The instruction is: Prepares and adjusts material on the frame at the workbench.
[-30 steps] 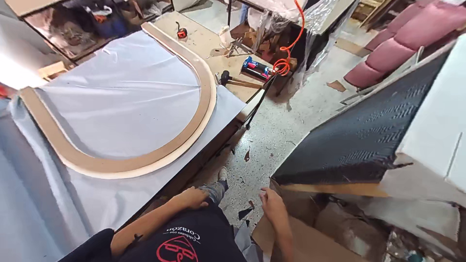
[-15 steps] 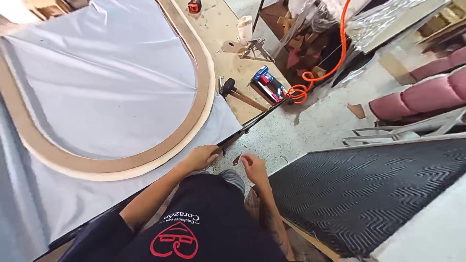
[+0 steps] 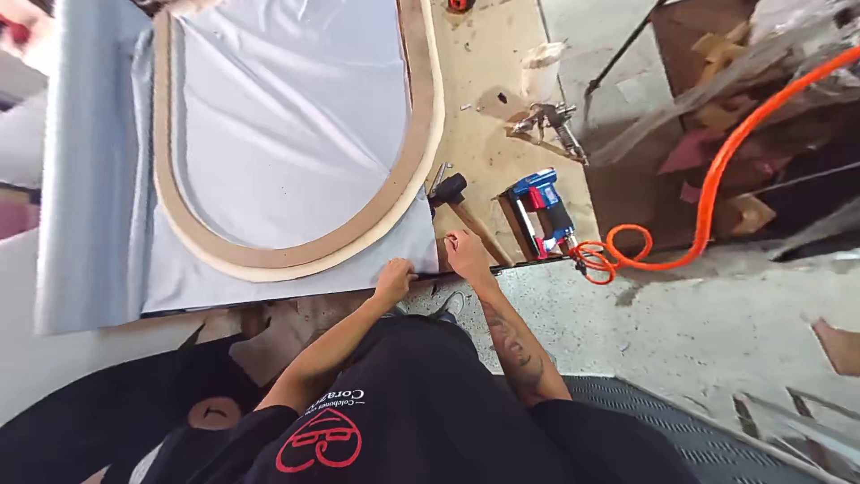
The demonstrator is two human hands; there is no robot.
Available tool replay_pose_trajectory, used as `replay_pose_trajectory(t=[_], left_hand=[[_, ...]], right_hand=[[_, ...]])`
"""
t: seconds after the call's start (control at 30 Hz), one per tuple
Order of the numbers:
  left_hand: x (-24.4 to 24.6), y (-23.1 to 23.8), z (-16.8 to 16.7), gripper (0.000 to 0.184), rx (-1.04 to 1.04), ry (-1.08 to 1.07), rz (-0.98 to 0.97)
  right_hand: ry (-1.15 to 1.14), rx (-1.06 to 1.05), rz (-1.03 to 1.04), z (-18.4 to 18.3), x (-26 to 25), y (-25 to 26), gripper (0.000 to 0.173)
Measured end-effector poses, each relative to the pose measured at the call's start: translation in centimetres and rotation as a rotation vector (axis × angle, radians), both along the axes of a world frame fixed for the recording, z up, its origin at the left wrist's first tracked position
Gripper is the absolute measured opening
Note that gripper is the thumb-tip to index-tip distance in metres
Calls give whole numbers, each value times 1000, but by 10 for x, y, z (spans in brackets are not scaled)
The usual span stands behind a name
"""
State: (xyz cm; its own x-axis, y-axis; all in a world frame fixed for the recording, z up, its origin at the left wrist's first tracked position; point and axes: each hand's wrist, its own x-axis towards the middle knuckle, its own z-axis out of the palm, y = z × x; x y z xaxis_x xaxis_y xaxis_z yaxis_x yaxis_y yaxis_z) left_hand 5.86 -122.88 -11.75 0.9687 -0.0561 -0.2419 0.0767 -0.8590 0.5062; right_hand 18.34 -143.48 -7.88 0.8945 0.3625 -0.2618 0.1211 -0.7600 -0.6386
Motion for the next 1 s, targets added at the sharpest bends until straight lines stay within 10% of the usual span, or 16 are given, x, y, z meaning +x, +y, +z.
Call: replay_pose_trajectory(t=[0.23, 0.33, 0.47, 0.77, 1.0], left_hand=[[-25, 25, 0, 29, -700, -255, 1209], [-26, 34, 7, 23, -902, -347, 1418], [-22, 32, 20, 24, -737, -386, 1277], [13, 19, 56, 28, 66, -421, 565], [55, 43, 73, 28, -362, -264, 160]], right_hand=[[7, 38, -49, -22, 30, 32, 44], [-79, 18, -87, -25, 31, 62, 63], [-171, -113, -97, -30, 32, 95, 86], [52, -242, 65, -9, -2, 83, 46], [157, -154, 91, -2, -9, 62, 44]])
